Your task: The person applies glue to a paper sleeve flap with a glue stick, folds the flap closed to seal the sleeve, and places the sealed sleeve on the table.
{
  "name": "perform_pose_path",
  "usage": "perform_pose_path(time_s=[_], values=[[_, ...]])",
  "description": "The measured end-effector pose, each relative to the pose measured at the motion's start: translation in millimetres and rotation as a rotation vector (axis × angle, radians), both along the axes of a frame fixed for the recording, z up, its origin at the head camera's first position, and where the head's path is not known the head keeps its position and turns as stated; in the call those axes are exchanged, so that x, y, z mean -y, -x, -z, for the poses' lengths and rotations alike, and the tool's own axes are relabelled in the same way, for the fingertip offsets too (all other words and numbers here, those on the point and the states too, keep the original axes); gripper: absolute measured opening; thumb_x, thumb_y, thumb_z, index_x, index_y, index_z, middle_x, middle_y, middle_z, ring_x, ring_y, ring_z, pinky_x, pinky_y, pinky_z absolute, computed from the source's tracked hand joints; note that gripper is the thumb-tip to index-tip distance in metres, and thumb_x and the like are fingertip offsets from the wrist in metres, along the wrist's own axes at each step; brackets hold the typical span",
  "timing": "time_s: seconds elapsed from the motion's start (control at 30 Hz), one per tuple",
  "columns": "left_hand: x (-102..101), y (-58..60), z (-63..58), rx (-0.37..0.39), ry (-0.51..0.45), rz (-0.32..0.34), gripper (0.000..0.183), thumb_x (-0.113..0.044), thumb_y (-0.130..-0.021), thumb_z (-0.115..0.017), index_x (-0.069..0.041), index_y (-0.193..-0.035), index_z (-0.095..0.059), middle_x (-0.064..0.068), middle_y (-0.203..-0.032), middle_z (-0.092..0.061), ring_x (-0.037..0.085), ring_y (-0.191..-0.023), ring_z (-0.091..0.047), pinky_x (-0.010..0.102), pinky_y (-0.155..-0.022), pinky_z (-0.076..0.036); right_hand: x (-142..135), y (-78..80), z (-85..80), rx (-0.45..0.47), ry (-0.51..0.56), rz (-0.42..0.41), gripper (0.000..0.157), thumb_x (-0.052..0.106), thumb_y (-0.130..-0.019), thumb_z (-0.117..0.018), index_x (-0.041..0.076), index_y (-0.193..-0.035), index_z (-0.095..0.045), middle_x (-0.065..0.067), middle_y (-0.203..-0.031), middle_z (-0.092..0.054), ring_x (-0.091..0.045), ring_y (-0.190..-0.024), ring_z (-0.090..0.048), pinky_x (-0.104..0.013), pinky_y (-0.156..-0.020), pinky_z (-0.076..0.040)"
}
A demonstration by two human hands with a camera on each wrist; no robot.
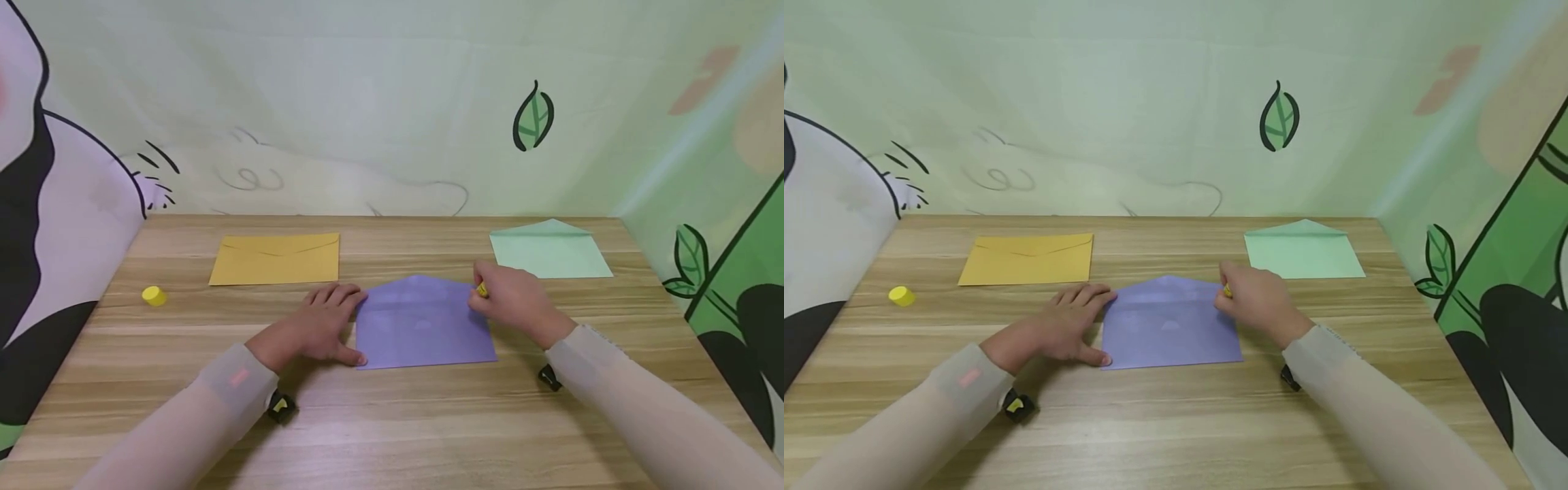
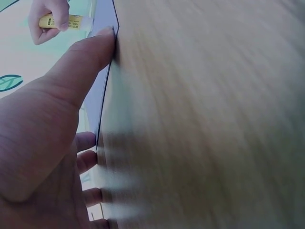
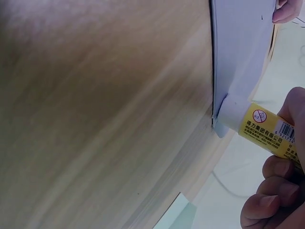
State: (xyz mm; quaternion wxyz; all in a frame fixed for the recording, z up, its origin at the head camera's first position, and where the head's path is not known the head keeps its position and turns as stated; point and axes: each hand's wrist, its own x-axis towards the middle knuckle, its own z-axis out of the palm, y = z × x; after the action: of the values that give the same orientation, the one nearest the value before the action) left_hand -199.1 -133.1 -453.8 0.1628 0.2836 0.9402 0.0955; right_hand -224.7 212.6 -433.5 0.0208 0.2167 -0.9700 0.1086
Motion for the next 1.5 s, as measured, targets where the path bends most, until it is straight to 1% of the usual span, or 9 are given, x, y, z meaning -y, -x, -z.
perform_pose_path(time_s=[0.3,0.43,0.6,0.73,0.87,1.1,1.3,1.5], values=[[2.6,0.8,-1.4,-0.007,-0.010,-0.006,0.113,-0.065,-0.075,-0.077,-0.005,-0.157,-0.026,0.015,-0.159,-0.027,0.043,-0.146,-0.023,0.064,-0.117,-0.019,10.5,6.8,2.2,0.027,-0.015,0.011,0.013,0.021,-0.078,-0.057,0.015,-0.088,-0.052,0.006,-0.057,-0.043,-0.012,-0.048,-0.037,-0.027,-0.044,-0.026],[3.3,0.7,-1.5,-0.006,-0.010,-0.004,0.113,-0.065,-0.076,-0.076,-0.005,-0.157,-0.026,0.015,-0.159,-0.027,0.043,-0.147,-0.023,0.064,-0.117,-0.019,17.8,6.7,2.5,0.037,-0.016,0.014,0.013,0.020,-0.078,-0.056,0.014,-0.089,-0.052,0.005,-0.057,-0.042,-0.012,-0.048,-0.038,-0.028,-0.044,-0.027],[3.5,0.8,-0.7,-0.003,-0.008,-0.005,0.113,-0.066,-0.076,-0.076,-0.006,-0.157,-0.026,0.015,-0.160,-0.026,0.043,-0.147,-0.023,0.064,-0.117,-0.019,28.6,7.3,2.2,0.026,-0.017,-0.004,0.011,0.020,-0.078,-0.055,0.015,-0.087,-0.051,0.005,-0.058,-0.044,-0.013,-0.049,-0.039,-0.029,-0.043,-0.028],[3.3,1.4,-0.4,-0.006,-0.012,-0.004,0.113,-0.066,-0.076,-0.076,-0.006,-0.158,-0.026,0.015,-0.160,-0.026,0.043,-0.147,-0.022,0.064,-0.117,-0.018,36.0,8.8,2.1,0.029,-0.025,-0.009,0.012,0.020,-0.078,-0.057,0.015,-0.087,-0.051,0.004,-0.059,-0.045,-0.013,-0.051,-0.041,-0.028,-0.043,-0.029],[2.4,1.9,-1.2,-0.002,-0.011,-0.003,0.113,-0.066,-0.076,-0.076,-0.006,-0.158,-0.025,0.016,-0.160,-0.026,0.044,-0.147,-0.022,0.064,-0.117,-0.018,41.9,8.6,1.2,0.032,-0.018,-0.023,0.013,0.020,-0.078,-0.058,0.015,-0.087,-0.051,0.005,-0.059,-0.045,-0.013,-0.051,-0.040,-0.028,-0.043,-0.028],[2.3,2.4,-1.4,-0.006,-0.003,-0.003,0.114,-0.067,-0.076,-0.075,-0.007,-0.158,-0.024,0.015,-0.161,-0.025,0.043,-0.148,-0.021,0.063,-0.118,-0.017,53.4,9.5,1.5,-0.004,-0.004,-0.060,0.013,0.019,-0.078,-0.058,0.014,-0.087,-0.051,0.005,-0.058,-0.042,-0.012,-0.049,-0.037,-0.028,-0.043,-0.026],[2.7,2.0,1.3,-0.010,-0.012,0.004,0.113,-0.067,-0.076,-0.075,-0.007,-0.158,-0.025,0.015,-0.161,-0.025,0.043,-0.148,-0.020,0.062,-0.119,-0.016,60.6,7.2,0.7,0.032,0.004,-0.059,0.015,0.020,-0.080,-0.061,0.015,-0.089,-0.051,0.004,-0.060,-0.046,-0.013,-0.050,-0.040,-0.028,-0.043,-0.028],[1.8,0.8,1.4,0.004,-0.015,-0.005,0.113,-0.066,-0.076,-0.075,-0.007,-0.158,-0.025,0.014,-0.161,-0.024,0.043,-0.149,-0.018,0.062,-0.119,-0.015,63.7,1.9,3.2,0.005,0.013,-0.093,0.016,0.024,-0.084,-0.063,0.015,-0.091,-0.051,0.004,-0.062,-0.049,-0.013,-0.052,-0.045,-0.029,-0.044,-0.033]])
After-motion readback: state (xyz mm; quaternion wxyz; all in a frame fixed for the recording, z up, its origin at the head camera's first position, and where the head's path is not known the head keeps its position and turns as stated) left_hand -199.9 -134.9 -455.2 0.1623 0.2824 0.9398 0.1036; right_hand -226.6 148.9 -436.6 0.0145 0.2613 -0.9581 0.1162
